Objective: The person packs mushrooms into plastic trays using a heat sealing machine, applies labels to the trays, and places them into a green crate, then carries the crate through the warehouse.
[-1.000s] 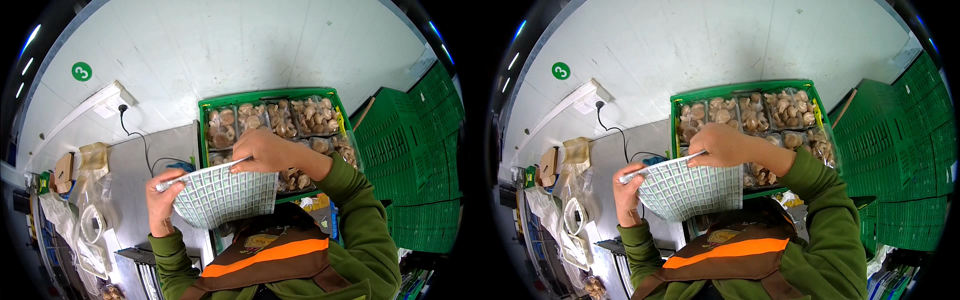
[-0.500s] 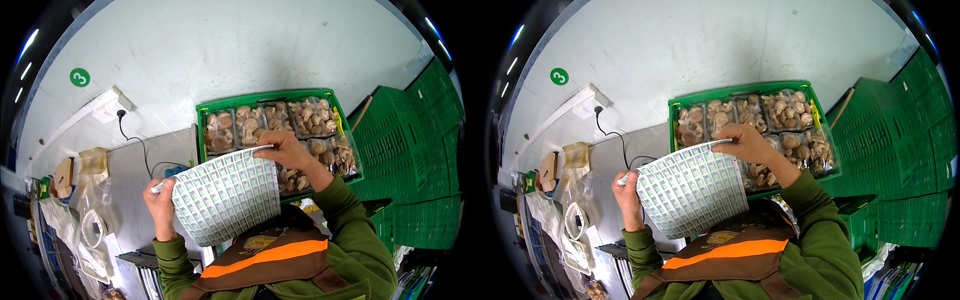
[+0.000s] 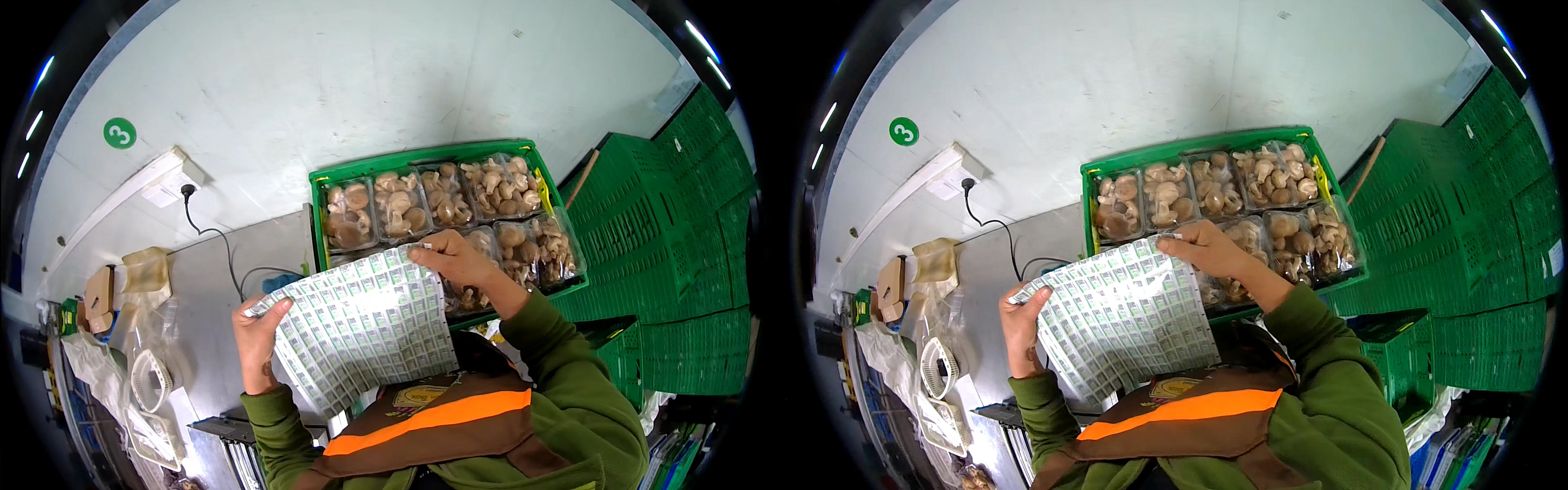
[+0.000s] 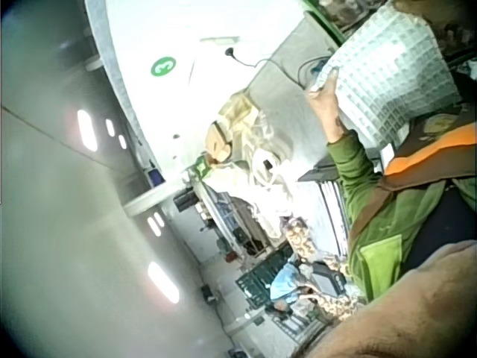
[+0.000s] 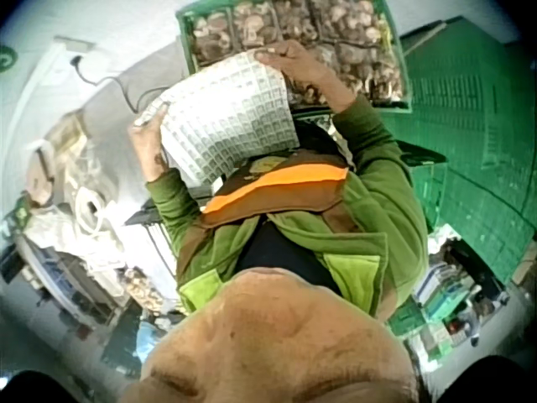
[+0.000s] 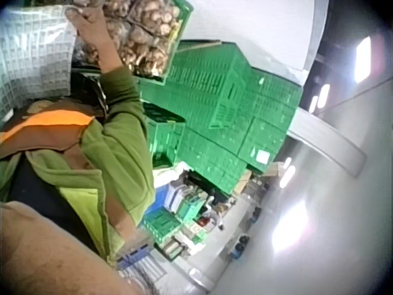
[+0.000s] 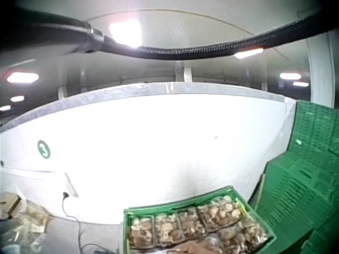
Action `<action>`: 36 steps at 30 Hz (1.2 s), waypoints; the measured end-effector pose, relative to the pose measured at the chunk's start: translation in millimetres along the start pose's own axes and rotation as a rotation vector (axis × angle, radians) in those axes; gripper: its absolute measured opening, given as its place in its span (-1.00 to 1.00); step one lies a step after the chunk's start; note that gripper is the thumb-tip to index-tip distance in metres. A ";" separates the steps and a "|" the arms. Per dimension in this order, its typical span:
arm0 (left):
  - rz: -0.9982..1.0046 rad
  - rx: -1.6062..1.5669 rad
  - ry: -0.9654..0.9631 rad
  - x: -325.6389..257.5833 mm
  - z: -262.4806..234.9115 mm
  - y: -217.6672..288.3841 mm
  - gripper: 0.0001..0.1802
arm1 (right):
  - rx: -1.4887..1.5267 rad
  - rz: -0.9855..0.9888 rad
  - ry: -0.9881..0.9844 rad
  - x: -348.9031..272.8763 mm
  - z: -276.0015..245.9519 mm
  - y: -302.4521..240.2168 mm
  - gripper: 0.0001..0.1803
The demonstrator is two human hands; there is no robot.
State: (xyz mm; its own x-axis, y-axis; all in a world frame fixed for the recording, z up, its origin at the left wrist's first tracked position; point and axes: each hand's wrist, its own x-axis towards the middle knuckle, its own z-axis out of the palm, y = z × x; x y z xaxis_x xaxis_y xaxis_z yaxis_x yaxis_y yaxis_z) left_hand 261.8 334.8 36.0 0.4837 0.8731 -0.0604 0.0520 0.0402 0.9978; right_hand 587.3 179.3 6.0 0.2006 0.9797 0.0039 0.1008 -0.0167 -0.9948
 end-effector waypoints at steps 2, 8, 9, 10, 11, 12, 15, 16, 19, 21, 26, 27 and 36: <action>0.076 -0.012 0.029 3.1 3.9 -2.6 -0.84 | -0.039 -0.030 0.012 1.6 2.9 -1.2 -0.47; 0.027 -0.001 -0.034 11.0 4.5 -16.7 -0.83 | -0.354 -0.400 0.215 11.8 -4.3 -25.0 -0.69; 0.029 -0.001 -0.048 12.5 8.5 -14.1 -0.84 | -0.506 -0.376 0.140 12.6 -13.8 -20.9 -0.51; 0.019 -0.006 -0.059 14.9 9.6 -13.3 -0.84 | -0.588 -0.424 0.112 15.2 -16.8 -23.8 -0.53; 0.009 -0.012 -0.069 17.1 10.3 -12.9 -0.84 | -0.670 -0.472 0.084 17.0 -18.9 -29.6 -0.54; -0.002 -0.018 -0.079 18.3 10.9 -13.1 -0.85 | -0.753 -0.519 0.054 18.6 -20.2 -32.8 -0.56; -0.037 -0.057 -0.088 23.6 13.9 -15.0 -0.84 | -0.877 -0.604 -0.056 24.0 -21.5 -35.3 -0.58; -0.051 -0.069 -0.086 25.0 14.0 -16.8 -0.85 | -0.887 -0.630 -0.043 25.4 -20.3 -34.1 -0.61; -0.112 -0.134 -0.081 29.0 13.2 -23.7 -0.85 | -0.912 -0.697 -0.005 28.0 -16.7 -24.4 -0.70; -0.178 -0.215 -0.081 31.9 14.8 -26.1 -0.86 | -0.921 -0.727 0.019 27.5 -13.8 -18.7 -0.76; -0.319 -0.380 -0.131 34.5 17.7 -24.9 -0.76 | -0.990 -0.809 0.063 27.5 -9.6 -13.5 -0.80; -0.346 -0.425 -0.140 35.6 17.8 -27.1 -0.74 | -1.017 -0.820 0.057 28.3 -9.1 -9.2 -0.80; -0.427 -0.521 -0.108 38.6 10.8 -52.0 -0.74 | -0.704 -0.451 0.074 32.1 2.6 13.9 -0.48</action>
State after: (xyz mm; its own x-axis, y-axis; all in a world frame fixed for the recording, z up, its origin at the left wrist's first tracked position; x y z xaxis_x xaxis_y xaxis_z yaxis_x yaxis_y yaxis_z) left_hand 287.2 361.2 -18.4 0.6001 0.6767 -0.4266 -0.1572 0.6227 0.7665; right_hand 592.7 211.1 -8.0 0.0565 0.9069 0.4175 0.7664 0.2286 -0.6003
